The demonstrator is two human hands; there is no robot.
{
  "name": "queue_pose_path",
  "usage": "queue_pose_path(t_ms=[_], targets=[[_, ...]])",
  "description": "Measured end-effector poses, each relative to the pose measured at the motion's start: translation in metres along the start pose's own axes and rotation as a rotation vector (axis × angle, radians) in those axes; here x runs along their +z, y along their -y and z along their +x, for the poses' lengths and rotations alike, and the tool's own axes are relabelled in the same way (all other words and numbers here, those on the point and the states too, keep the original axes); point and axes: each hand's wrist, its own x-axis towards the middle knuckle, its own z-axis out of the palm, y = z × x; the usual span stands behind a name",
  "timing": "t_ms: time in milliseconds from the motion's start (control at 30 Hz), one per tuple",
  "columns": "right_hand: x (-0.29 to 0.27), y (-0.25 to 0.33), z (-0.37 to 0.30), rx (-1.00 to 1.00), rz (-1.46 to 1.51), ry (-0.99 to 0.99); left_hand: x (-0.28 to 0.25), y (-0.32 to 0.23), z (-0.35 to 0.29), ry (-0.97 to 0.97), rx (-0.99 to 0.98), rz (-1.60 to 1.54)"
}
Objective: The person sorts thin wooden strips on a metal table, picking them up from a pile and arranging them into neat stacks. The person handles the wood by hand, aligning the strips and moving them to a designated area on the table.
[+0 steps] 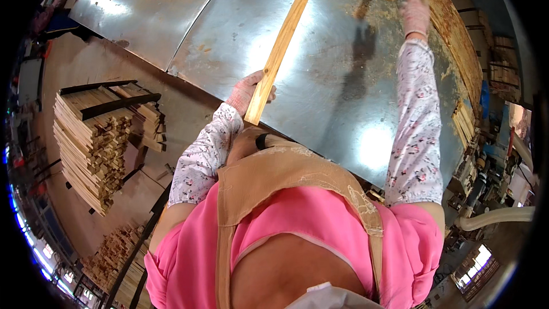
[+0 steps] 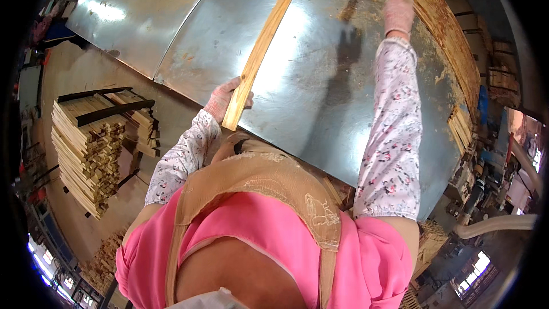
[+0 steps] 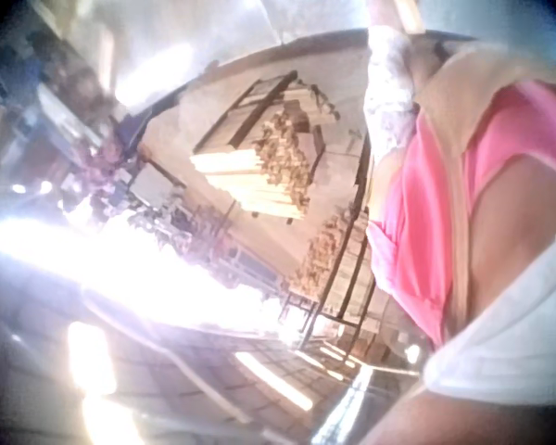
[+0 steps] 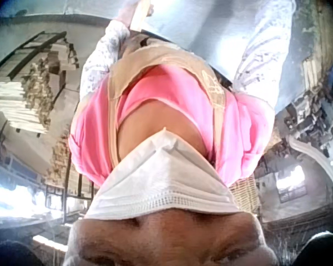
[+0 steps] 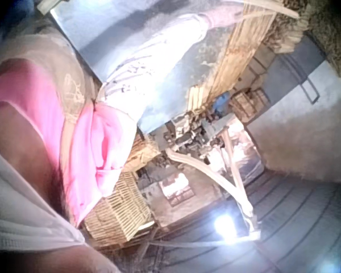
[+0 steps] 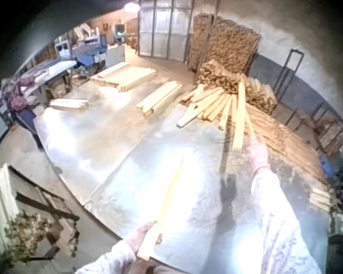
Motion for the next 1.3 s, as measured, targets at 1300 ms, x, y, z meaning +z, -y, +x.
queue_pose_path(t_ms=[1300], targets=[[0.123,-0.117,-0.326,0.186,-0.41,0.481,-0.089,-0.085,-0.064,-0.581,0.38,1.36]])
